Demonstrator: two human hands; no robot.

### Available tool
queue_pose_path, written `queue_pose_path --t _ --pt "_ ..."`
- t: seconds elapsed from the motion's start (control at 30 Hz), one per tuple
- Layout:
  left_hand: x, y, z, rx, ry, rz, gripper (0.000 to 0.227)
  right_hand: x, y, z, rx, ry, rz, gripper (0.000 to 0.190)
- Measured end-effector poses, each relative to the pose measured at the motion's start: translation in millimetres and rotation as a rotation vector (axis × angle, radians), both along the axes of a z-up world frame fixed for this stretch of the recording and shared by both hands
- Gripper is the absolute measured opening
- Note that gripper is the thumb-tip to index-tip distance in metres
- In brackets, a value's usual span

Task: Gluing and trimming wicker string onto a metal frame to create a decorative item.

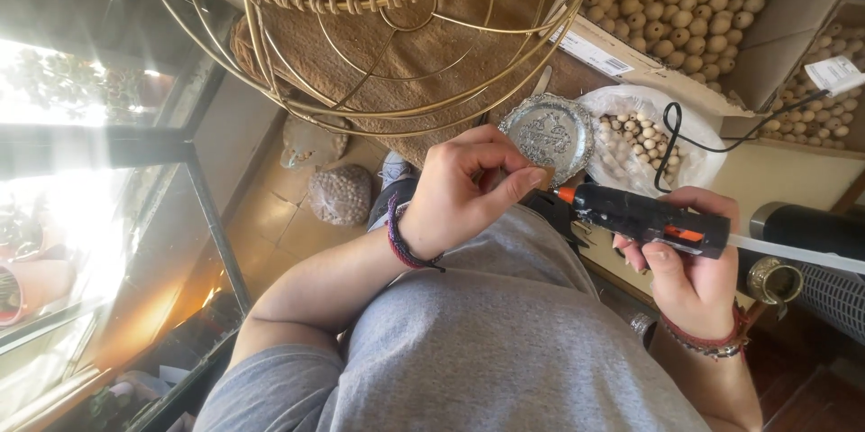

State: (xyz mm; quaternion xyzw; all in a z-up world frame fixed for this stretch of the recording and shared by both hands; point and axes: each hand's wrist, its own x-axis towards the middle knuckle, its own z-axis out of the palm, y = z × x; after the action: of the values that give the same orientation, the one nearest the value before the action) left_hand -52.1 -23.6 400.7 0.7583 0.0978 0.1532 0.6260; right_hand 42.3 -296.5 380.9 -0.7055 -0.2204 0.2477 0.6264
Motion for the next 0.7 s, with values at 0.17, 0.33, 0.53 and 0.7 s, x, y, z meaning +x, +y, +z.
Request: queue_pose_path --t 0.17,0.33,0.53,0.7 --pt "0.8 0.4 0.2 0.023 0.009 0.005 0.019 0.3 0.9 -1.6 -0.001 -0.028 0.023 0.039" --pt "1.2 0.7 -0.9 0.016 -0.002 0.000 0.020 0.6 -1.0 -3.9 -0.022 -0.026 0.032 0.039" --pt "2.0 1.6 -1.4 0.039 0.003 -0.002 0.021 1.0 -2.0 -10.7 0.010 -0.003 0.022 0.037" --pt "1.7 1.8 -1.9 0.046 0.021 -0.005 0.020 0.6 0.4 -11.9 0.001 0.012 0.019 0.037"
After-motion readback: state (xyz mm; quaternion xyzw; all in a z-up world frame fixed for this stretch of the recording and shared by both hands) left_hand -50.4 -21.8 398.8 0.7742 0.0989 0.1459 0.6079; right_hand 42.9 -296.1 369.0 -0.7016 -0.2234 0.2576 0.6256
